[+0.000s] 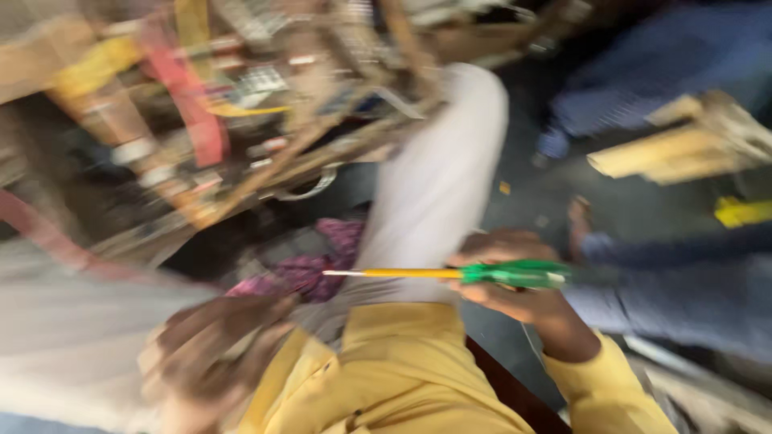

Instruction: The person sits on the floor with an amplifier chassis on their lap, unscrews and adjusts components on the circuit board using a screwdriver, repositions wires and parts, and near the end solders a large green circuit board with a soldering iron.

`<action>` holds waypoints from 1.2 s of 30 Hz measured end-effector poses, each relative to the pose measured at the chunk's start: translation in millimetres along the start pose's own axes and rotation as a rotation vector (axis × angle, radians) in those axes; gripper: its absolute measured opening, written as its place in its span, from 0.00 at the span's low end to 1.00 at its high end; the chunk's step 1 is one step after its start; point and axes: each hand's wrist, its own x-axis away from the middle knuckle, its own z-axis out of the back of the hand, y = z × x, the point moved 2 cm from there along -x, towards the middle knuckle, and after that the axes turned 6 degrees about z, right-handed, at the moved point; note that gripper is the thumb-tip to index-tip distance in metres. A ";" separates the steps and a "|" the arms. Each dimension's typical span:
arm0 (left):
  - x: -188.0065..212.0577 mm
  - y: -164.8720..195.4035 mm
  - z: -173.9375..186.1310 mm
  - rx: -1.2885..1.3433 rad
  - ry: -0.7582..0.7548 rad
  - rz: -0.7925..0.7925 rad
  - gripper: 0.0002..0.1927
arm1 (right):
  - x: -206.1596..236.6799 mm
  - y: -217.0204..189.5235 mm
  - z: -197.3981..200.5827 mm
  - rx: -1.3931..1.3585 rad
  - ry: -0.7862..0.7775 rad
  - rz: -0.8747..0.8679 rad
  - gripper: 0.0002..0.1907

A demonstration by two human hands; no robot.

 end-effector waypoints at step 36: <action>17.4 -54.5 -28.3 0.726 0.009 0.282 0.07 | -126.5 -11.4 -80.8 0.116 0.463 0.409 0.22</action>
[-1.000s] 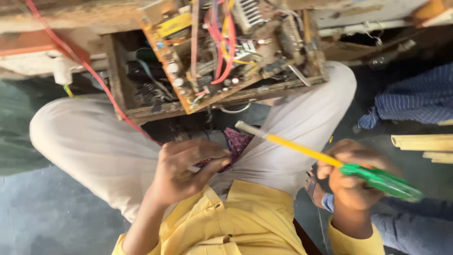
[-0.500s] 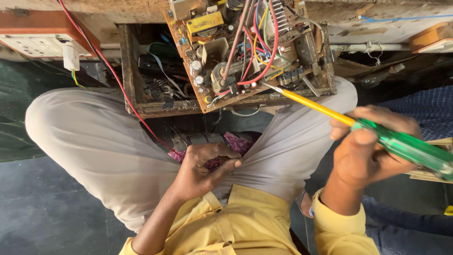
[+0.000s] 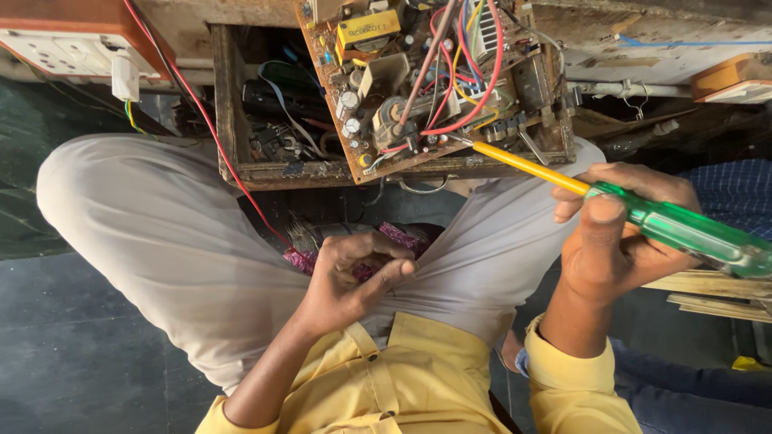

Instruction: The person sits on the floor with an amplifier chassis on their lap, unscrews and adjusts components on the circuit board using a screwdriver, repositions wires and parts, and near the end solders a large green circuit board with a soldering iron.

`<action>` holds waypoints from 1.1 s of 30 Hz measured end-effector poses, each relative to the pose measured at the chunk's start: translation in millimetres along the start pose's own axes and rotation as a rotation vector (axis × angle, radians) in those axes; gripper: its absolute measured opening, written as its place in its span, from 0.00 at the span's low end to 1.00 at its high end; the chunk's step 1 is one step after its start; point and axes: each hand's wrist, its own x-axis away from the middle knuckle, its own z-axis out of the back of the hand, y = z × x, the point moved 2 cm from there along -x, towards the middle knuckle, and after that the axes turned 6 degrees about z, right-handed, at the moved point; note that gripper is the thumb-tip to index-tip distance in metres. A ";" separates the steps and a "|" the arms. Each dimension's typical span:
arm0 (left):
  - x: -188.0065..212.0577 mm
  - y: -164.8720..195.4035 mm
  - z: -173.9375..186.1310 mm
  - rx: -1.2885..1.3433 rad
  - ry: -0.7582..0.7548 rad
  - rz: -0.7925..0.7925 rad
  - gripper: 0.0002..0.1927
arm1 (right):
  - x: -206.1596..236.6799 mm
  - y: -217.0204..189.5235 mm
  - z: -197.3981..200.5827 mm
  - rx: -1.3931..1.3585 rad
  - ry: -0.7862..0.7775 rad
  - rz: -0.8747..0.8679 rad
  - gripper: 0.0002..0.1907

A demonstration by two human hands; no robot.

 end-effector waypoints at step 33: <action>-17.7 -20.4 -60.3 0.760 0.051 0.172 0.16 | 59.5 -31.5 54.3 0.105 0.066 0.062 0.23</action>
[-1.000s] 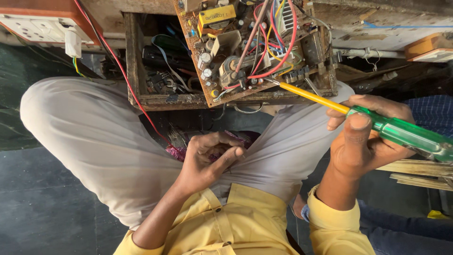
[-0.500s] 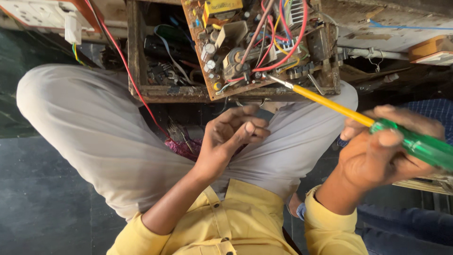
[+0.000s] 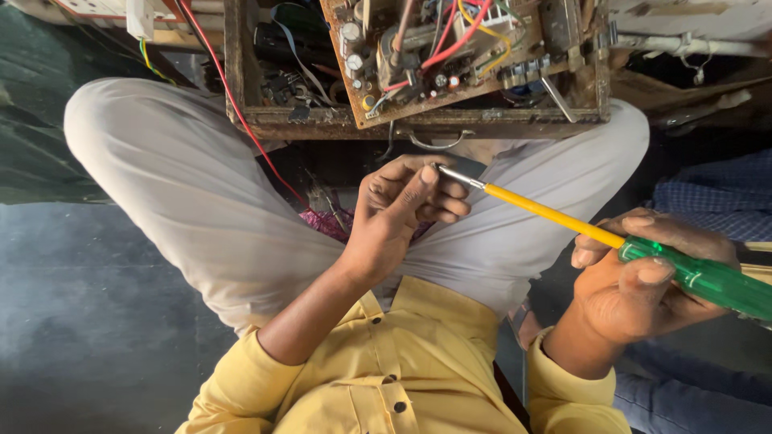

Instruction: The person sits on the floor with an amplifier chassis on their lap, unscrews and adjusts components on the circuit board using a screwdriver, repositions wires and parts, and near the end solders a large green circuit board with a soldering iron.

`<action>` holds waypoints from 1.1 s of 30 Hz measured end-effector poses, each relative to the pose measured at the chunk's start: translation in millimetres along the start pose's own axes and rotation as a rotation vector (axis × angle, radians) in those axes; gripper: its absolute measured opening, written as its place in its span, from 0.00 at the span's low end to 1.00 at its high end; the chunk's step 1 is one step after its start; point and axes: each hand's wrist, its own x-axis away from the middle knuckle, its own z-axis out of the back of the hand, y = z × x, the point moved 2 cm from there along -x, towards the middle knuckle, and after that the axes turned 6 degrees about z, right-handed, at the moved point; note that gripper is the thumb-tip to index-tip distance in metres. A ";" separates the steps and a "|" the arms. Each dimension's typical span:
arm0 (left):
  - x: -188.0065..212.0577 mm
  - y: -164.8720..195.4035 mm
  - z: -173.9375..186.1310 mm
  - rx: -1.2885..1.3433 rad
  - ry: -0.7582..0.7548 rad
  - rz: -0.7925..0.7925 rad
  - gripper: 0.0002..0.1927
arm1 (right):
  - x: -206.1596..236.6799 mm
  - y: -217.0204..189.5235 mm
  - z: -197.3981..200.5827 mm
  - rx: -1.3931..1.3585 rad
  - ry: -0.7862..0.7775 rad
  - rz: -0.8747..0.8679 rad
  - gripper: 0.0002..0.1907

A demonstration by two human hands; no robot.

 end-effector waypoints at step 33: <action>-9.8 -10.7 -11.4 -0.299 0.077 -0.142 0.11 | 65.3 33.0 27.2 -0.547 0.026 -0.437 0.17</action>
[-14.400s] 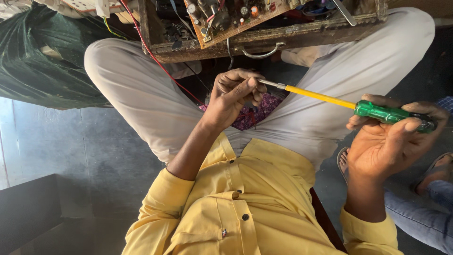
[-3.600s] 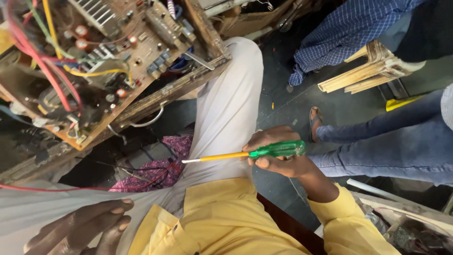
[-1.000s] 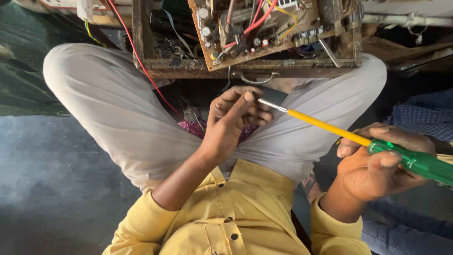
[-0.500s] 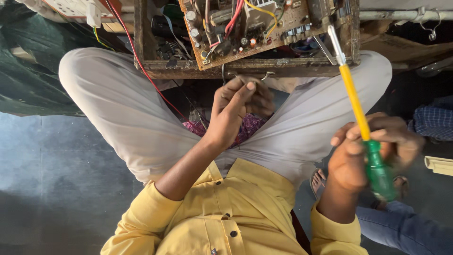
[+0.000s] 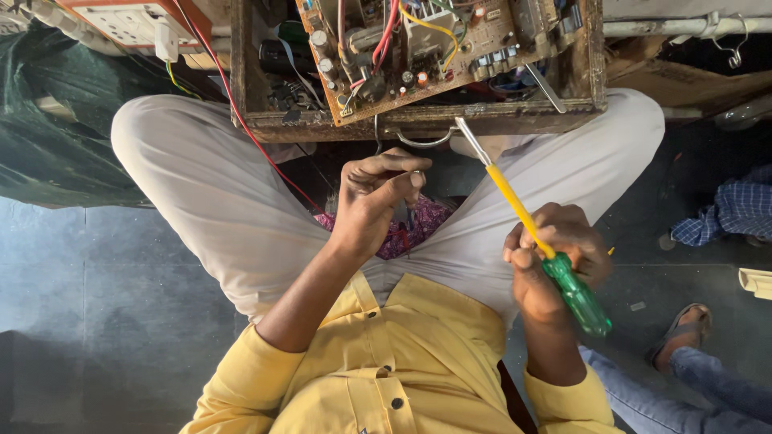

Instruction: The person sits on the floor with an amplifier chassis on their lap, unscrews and adjusts components on the circuit board using a screwdriver, repositions wires and parts, and near the end solders a large green circuit board with a soldering iron.

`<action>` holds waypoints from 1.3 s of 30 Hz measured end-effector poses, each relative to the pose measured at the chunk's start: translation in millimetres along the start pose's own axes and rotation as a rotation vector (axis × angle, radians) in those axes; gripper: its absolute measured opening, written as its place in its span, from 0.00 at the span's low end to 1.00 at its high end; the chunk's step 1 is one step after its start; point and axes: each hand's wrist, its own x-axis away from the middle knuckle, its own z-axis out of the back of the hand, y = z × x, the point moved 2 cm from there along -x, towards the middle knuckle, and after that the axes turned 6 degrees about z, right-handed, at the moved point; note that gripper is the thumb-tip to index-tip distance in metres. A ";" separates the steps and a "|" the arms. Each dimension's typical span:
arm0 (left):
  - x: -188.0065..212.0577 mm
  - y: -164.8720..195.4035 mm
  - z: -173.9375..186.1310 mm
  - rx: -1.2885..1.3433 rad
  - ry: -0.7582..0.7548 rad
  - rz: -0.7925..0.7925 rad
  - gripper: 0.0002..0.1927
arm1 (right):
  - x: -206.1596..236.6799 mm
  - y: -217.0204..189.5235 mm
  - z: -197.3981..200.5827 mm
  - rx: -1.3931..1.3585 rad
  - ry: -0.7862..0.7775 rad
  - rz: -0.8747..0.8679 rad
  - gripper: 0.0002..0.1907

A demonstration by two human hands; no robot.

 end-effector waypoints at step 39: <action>-10.8 2.8 -6.9 0.076 -0.044 0.146 0.08 | 5.3 12.2 -7.6 0.110 -0.130 0.073 0.11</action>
